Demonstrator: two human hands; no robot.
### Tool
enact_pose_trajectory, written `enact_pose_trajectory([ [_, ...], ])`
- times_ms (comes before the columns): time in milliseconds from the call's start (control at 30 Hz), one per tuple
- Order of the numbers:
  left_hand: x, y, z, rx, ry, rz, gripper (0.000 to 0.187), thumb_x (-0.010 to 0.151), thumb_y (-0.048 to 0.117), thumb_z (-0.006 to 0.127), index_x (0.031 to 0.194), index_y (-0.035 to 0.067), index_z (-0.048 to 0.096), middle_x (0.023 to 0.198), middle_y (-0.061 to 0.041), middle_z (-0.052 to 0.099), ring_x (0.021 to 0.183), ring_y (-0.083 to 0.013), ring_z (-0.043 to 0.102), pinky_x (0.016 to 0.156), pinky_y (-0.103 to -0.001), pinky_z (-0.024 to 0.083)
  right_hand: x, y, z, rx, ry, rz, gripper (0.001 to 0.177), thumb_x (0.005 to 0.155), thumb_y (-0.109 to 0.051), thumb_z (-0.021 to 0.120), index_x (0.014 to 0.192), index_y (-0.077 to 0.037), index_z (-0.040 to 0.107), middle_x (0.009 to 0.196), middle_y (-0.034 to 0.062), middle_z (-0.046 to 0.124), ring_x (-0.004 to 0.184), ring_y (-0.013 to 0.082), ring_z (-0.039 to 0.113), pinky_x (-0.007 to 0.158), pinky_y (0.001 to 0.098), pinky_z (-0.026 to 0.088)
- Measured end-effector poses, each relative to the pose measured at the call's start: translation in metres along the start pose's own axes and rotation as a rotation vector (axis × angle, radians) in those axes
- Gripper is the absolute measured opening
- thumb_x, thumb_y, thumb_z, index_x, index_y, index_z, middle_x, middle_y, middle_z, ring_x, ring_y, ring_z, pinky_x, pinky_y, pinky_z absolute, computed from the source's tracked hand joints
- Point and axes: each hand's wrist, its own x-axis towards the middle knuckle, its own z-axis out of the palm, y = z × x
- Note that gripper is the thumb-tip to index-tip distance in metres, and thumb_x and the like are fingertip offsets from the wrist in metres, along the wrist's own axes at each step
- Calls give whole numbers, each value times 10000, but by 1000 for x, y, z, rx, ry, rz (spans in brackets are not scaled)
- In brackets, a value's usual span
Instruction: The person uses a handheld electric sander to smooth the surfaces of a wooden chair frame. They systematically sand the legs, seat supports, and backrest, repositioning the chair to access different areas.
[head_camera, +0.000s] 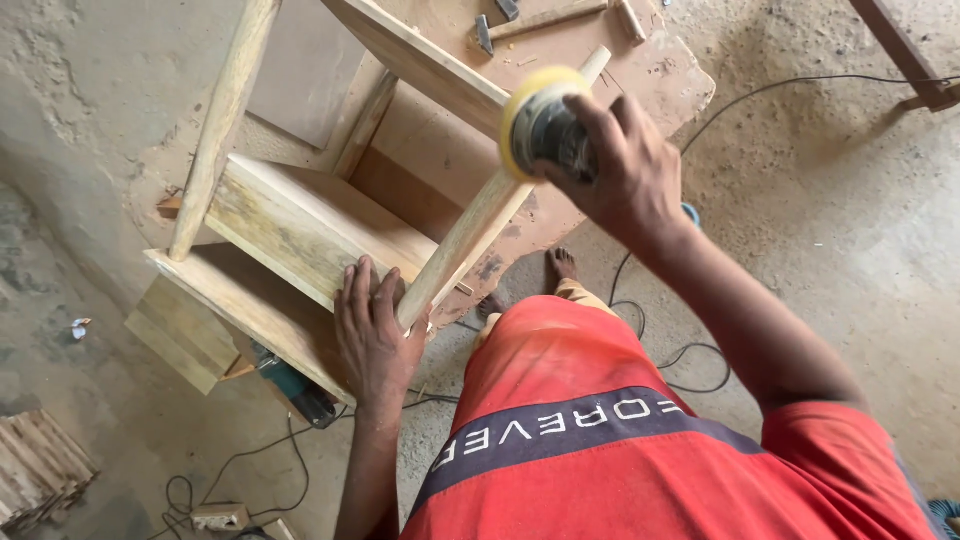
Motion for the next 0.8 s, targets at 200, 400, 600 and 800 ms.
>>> enact_pose_trajectory([
  [200,2,6,-8,32,28,29,715,832,372,867,1415,116,541,1594,-188,425,1491,-369,409,1238,-565,353,-12,50,35,123,136,-6,904,892,-433,972,1527,-145,396,1156,186,609,915,282,695,629,357,626],
  [400,1,0,-3,23,-3,21,753,814,372,860,1433,116,516,1594,-190,404,1493,-377,395,1246,-563,337,-12,46,44,88,228,-13,904,936,-433,990,1508,-141,354,1219,190,623,972,280,698,669,335,628],
  [600,-2,-6,3,42,-8,25,739,838,397,838,1434,112,508,1604,-183,388,1502,-378,374,1254,-556,323,-43,11,48,250,226,-86,885,817,-362,992,1479,-156,443,1012,151,589,817,292,631,599,428,538],
  [800,-3,-10,8,64,-13,2,745,804,380,838,1417,110,512,1605,-187,387,1490,-378,383,1238,-550,336,-29,52,70,314,313,-71,888,812,-331,1007,1462,-148,431,1060,156,607,845,287,655,622,408,570],
])
